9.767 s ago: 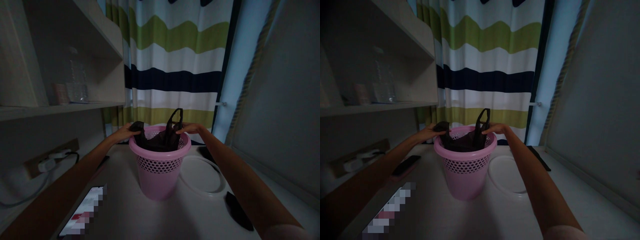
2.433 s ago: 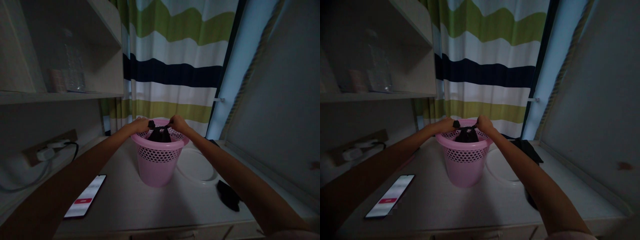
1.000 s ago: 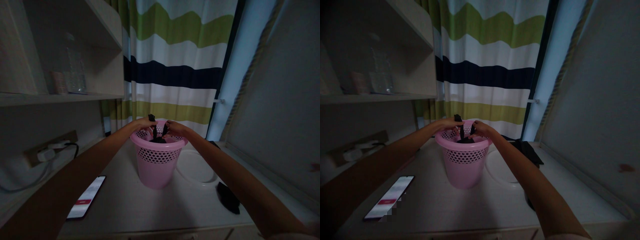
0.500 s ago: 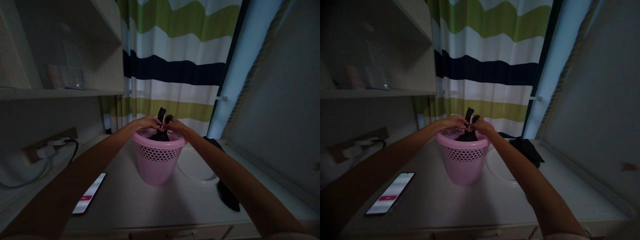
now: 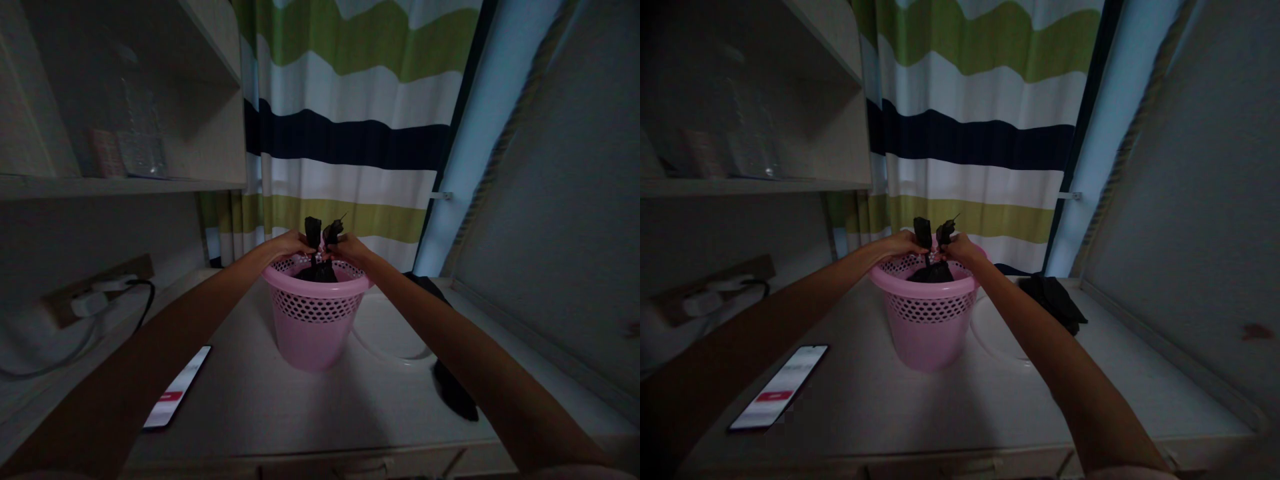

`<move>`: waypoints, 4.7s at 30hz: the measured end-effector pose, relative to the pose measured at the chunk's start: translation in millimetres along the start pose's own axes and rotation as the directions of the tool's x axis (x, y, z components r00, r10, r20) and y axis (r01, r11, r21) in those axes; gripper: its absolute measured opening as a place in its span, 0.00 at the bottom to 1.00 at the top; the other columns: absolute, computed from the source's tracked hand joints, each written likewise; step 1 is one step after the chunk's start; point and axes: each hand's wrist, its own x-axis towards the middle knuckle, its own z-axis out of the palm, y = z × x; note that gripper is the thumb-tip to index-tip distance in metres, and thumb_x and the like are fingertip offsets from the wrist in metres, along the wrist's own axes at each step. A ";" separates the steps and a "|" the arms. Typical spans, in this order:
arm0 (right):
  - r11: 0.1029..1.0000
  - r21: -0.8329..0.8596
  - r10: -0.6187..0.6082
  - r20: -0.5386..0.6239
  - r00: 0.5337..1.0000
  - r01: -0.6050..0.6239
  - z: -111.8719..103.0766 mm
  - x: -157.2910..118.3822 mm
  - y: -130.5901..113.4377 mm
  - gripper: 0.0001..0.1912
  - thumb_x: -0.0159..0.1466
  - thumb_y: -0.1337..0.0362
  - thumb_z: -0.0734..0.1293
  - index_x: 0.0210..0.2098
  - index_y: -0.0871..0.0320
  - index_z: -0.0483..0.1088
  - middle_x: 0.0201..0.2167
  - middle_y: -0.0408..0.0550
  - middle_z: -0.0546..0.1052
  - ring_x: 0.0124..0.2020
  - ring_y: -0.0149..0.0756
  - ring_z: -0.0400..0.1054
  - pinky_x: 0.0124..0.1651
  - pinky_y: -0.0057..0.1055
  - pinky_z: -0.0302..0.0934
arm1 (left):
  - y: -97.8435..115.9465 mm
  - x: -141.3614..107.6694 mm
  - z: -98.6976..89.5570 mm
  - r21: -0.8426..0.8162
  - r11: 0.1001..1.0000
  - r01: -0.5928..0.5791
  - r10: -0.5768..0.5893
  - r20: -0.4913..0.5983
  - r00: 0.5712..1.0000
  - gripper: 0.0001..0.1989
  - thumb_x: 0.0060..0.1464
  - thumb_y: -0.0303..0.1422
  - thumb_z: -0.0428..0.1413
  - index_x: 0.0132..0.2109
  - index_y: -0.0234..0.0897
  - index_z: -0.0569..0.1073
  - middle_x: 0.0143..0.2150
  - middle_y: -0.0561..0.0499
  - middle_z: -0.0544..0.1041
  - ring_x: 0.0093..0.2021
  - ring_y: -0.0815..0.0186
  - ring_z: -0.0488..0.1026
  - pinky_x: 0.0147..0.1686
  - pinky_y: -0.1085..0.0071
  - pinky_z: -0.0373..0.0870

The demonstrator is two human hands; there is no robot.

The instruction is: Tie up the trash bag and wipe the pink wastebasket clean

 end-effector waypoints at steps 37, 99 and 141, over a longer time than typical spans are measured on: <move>0.701 -0.686 -0.112 0.160 0.981 0.192 -1.2 8.0 5.3 0.10 0.50 0.77 0.61 0.20 0.62 0.71 0.14 0.46 0.72 0.21 0.31 0.65 0.28 0.24 0.55 | 3.1 -1.3 16.6 -0.069 0.987 0.146 -0.129 0.207 0.970 0.12 0.45 0.18 0.49 0.20 0.34 0.62 0.15 0.57 0.55 0.16 0.76 0.52 0.17 0.77 0.54; 0.283 -0.890 -0.304 0.271 0.913 0.358 2.8 -10.8 -0.4 0.13 0.58 0.75 0.57 0.40 0.65 0.68 0.42 0.60 0.73 0.42 0.38 0.68 0.41 0.28 0.58 | 3.6 -4.5 10.0 -0.090 0.996 -0.027 0.017 -0.114 0.993 0.02 0.42 0.24 0.59 0.28 0.29 0.73 0.24 0.50 0.75 0.26 0.71 0.70 0.33 0.72 0.68; 0.709 -0.628 -0.305 0.137 0.942 0.321 3.4 -7.6 -3.1 0.05 0.53 0.70 0.67 0.26 0.67 0.73 0.18 0.46 0.74 0.18 0.24 0.62 0.23 0.21 0.55 | 3.3 -1.3 11.9 -0.196 0.976 -0.091 0.033 -0.282 0.959 0.12 0.32 0.25 0.64 0.28 0.29 0.71 0.25 0.51 0.75 0.27 0.68 0.72 0.35 0.63 0.71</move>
